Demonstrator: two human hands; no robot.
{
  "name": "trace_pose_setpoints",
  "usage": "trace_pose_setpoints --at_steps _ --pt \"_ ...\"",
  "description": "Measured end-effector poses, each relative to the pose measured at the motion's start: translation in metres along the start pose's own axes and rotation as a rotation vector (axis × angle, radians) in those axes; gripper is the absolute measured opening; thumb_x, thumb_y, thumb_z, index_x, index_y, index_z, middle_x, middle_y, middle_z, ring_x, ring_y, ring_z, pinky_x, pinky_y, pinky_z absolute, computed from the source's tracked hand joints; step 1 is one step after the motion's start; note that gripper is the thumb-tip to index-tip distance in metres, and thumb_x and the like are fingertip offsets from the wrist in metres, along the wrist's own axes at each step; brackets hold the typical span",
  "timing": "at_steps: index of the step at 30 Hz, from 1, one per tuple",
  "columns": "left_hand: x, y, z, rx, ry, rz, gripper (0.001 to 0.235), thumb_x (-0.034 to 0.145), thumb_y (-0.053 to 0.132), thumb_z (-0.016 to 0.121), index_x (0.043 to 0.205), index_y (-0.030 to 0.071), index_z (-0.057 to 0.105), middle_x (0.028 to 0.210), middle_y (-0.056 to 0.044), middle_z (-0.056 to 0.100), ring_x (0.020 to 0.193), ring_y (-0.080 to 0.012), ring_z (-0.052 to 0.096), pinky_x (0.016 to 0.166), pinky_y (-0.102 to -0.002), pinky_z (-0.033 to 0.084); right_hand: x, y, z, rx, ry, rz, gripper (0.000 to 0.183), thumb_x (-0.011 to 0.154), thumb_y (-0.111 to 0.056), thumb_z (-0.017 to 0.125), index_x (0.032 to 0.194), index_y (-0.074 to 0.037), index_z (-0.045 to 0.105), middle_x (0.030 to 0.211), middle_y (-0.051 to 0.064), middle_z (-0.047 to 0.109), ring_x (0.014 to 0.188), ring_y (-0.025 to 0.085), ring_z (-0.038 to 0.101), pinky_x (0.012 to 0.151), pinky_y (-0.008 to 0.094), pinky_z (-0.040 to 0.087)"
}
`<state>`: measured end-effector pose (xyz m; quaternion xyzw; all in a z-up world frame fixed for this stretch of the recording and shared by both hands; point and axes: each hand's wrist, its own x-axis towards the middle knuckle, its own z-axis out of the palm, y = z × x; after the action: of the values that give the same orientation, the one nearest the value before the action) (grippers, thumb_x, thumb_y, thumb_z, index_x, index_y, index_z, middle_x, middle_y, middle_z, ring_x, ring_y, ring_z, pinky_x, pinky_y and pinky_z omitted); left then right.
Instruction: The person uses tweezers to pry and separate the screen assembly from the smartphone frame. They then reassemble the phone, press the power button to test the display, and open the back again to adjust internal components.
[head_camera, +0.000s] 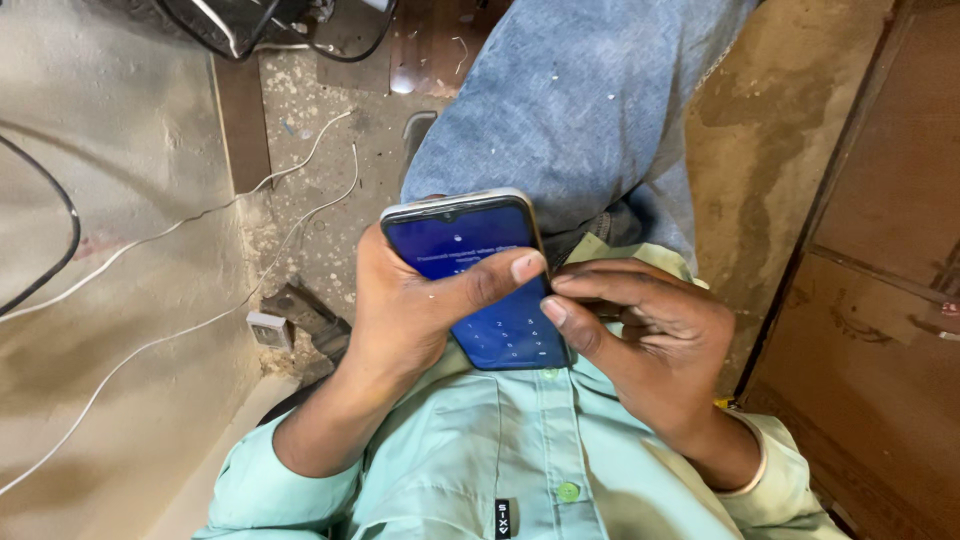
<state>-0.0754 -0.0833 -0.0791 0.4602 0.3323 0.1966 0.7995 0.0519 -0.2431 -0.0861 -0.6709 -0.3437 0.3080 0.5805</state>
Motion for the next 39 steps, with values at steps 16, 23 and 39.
trace_pose_setpoints --at_steps 16,23,39 --pt "0.036 0.034 0.025 0.083 -0.039 0.297 0.016 0.086 -0.008 0.083 0.095 -0.005 0.070 0.084 -0.007 0.067 0.072 -0.0122 0.060 0.067 -0.023 0.048 0.031 -0.019 -0.014 0.046 0.085 -0.221 0.020 0.099 0.005 0.082 0.116 0.003 0.070 0.116 0.015 0.073 0.101 0.016 0.074 0.087 0.024 0.062" --pt "0.054 0.020 0.027 0.058 -0.090 0.389 0.017 0.088 -0.006 0.085 0.095 -0.007 0.070 0.087 -0.009 0.068 0.075 -0.0142 0.061 0.070 -0.025 0.050 0.038 -0.023 -0.011 -0.089 0.184 -0.250 0.023 0.097 0.007 0.083 0.115 0.004 0.070 0.113 0.016 0.072 0.099 0.016 0.074 0.085 0.024 0.062" --pt "0.064 -0.007 0.032 -0.185 -0.285 0.751 0.034 0.080 0.011 0.089 0.092 0.003 0.057 0.091 -0.010 0.061 0.074 -0.0163 0.065 0.068 -0.032 0.064 0.028 -0.046 -0.006 -0.284 0.241 -0.340 0.023 0.086 0.004 0.080 0.105 0.004 0.067 0.108 0.024 0.071 0.099 0.025 0.076 0.078 0.027 0.065"
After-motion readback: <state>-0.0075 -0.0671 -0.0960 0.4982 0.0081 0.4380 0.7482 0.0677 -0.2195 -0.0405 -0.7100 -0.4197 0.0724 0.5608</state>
